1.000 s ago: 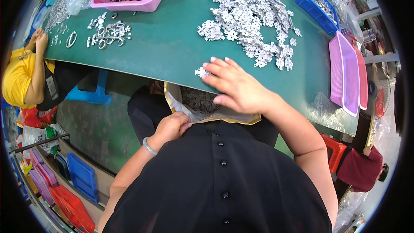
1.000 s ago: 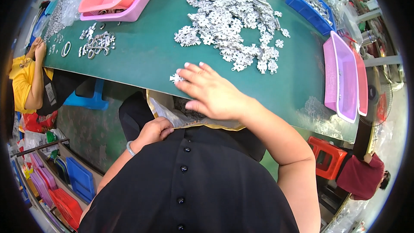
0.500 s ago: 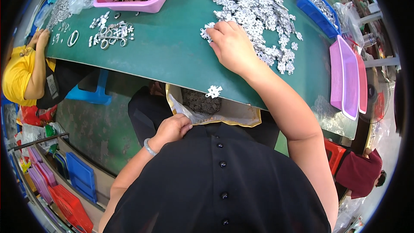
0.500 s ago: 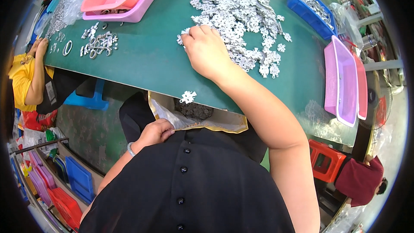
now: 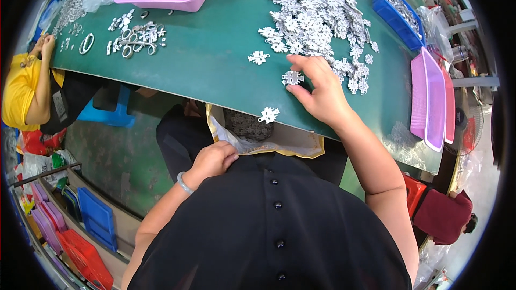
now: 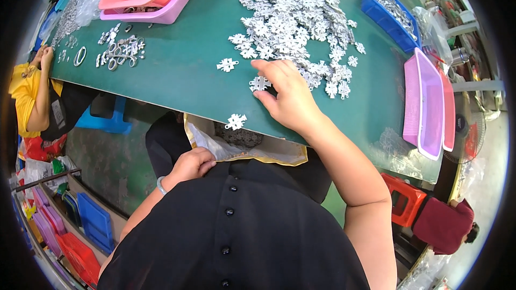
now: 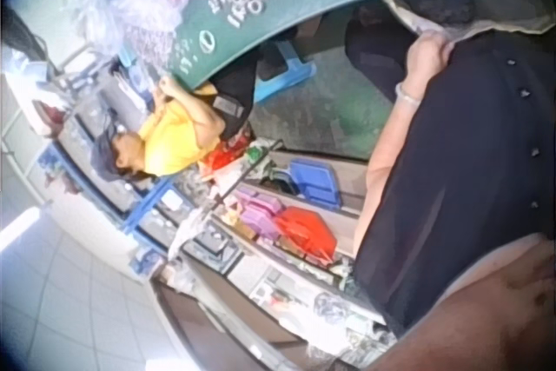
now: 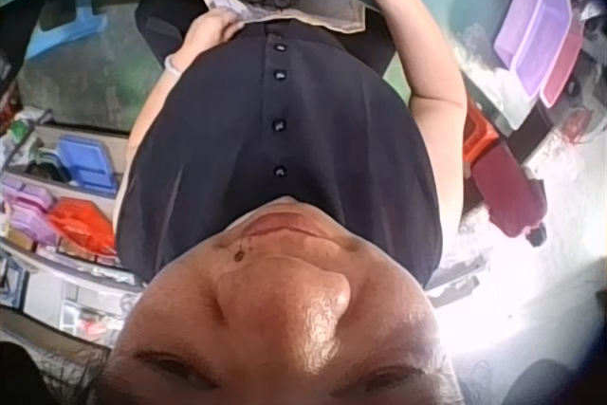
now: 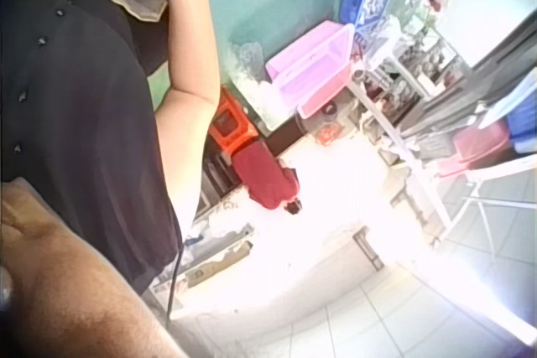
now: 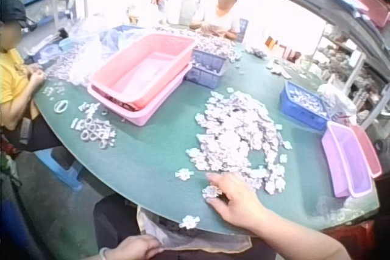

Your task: The person holds a bag of small metal parts, transfers some to a pink tray, and then picks through a pile of metal snowflake-shaped components on the table, placing selected ones into a cardboard box.

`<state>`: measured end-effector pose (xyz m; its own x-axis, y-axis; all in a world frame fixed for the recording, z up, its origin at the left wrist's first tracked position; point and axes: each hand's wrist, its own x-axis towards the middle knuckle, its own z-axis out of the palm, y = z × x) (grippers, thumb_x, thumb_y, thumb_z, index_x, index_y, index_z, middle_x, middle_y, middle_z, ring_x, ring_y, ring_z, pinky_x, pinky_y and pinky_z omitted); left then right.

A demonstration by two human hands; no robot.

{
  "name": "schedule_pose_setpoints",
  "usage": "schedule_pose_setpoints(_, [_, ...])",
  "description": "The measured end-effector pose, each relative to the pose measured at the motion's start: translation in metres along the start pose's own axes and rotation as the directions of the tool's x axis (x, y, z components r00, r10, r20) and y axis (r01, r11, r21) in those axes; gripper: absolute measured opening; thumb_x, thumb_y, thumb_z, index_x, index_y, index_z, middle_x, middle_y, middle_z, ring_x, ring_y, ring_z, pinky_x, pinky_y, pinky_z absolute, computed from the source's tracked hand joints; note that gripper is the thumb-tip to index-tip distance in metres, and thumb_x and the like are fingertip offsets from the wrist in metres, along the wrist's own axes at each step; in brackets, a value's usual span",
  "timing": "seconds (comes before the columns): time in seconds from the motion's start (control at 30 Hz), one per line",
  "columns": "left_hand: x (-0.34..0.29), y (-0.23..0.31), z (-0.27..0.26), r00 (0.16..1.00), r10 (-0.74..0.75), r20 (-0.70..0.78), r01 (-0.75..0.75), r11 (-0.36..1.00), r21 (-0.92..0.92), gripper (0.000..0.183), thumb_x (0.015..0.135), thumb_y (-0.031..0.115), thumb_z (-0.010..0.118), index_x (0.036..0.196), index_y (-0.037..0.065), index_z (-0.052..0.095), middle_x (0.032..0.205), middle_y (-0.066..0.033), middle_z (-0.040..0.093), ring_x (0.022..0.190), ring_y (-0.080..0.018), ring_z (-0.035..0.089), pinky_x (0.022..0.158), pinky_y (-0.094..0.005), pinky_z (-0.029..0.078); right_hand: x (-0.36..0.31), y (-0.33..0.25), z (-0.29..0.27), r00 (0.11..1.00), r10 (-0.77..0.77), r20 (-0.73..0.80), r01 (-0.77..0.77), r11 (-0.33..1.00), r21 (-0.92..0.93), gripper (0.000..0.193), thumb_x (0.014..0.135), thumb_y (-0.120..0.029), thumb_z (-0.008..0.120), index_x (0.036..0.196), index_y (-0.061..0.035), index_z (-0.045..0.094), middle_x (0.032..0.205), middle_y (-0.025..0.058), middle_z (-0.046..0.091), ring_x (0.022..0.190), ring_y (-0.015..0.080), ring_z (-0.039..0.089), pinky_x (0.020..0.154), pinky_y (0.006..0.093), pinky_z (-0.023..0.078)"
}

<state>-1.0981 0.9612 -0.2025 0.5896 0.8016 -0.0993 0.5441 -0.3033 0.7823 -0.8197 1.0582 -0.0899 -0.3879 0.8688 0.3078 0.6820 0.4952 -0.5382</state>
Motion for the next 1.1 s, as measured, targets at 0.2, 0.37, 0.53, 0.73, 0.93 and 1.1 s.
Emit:
schedule_pose_setpoints(0.2, [0.001,0.001,-0.001,1.0,0.01,-0.024,-0.01,1.0,0.005,0.007,0.079,0.01,0.067,0.081,0.007,0.062,0.078,-0.0087,0.059,0.073,-0.0303,0.061,0.063,-0.0391,0.05,-0.017,-0.007,-0.008,0.996,0.087,-0.034,-0.087,0.996,-0.013,0.048,0.073,-0.004,0.071,0.119,-0.0035,0.056,0.098,0.012,0.062,0.094,0.0315,0.056,0.082,0.0399,0.046])
schedule_pose_setpoints(0.37, [0.002,0.001,-0.001,1.0,0.022,-0.015,-0.021,1.0,0.009,0.006,0.079,0.009,0.068,0.082,0.007,0.063,0.079,-0.0088,0.059,0.074,-0.0305,0.061,0.063,-0.039,0.05,-0.024,-0.004,-0.012,0.99,0.108,-0.088,-0.111,0.993,-0.029,0.043,0.076,-0.004,0.069,0.117,-0.0028,0.055,0.105,0.0155,0.06,0.099,0.0346,0.056,0.086,0.041,0.047])
schedule_pose_setpoints(0.53, [0.003,0.003,-0.001,1.0,0.008,-0.02,-0.009,1.0,-0.011,0.01,0.077,0.007,0.07,0.082,0.004,0.062,0.08,-0.011,0.059,0.075,-0.0317,0.061,0.066,-0.0376,0.049,-0.021,0.0,-0.016,0.997,0.058,-0.047,-0.061,0.996,-0.061,0.036,0.079,0.002,0.058,0.116,-0.0007,0.055,0.111,0.0184,0.059,0.102,0.0372,0.056,0.089,0.0429,0.046])
schedule_pose_setpoints(0.73, [0.002,0.0,-0.001,1.0,0.001,-0.022,-0.001,1.0,-0.004,0.006,0.079,0.01,0.067,0.082,0.007,0.063,0.079,-0.0087,0.06,0.074,-0.0307,0.061,0.064,-0.0385,0.05,-0.002,-0.012,-0.009,0.973,-0.09,0.214,0.092,0.996,0.002,0.034,0.079,-0.003,0.062,0.113,-0.0003,0.058,0.104,0.0164,0.06,0.098,0.0344,0.056,0.086,0.0419,0.046])
schedule_pose_setpoints(0.93, [0.003,-0.001,0.0,1.0,0.008,-0.019,-0.008,1.0,-0.014,0.006,0.08,0.01,0.068,0.082,0.007,0.063,0.077,-0.0086,0.059,0.073,-0.0307,0.061,0.063,-0.0388,0.05,0.033,0.001,0.009,0.996,0.066,0.063,-0.038,0.929,-0.368,0.022,0.083,-0.018,0.063,0.099,-0.0039,0.061,0.084,0.0122,0.062,0.077,0.0312,0.064,0.067,0.0415,0.052])
schedule_pose_setpoints(1.1, [0.001,-0.001,-0.001,1.0,-0.018,-0.022,0.017,0.999,-0.027,0.006,0.08,0.01,0.068,0.082,0.008,0.063,0.077,-0.0086,0.059,0.073,-0.0306,0.061,0.063,-0.0388,0.05,0.029,-0.001,0.01,0.994,0.067,0.089,-0.032,0.935,-0.352,0.016,0.081,-0.016,0.063,0.095,-0.0068,0.062,0.079,0.0096,0.061,0.076,0.0299,0.064,0.065,0.0412,0.051])
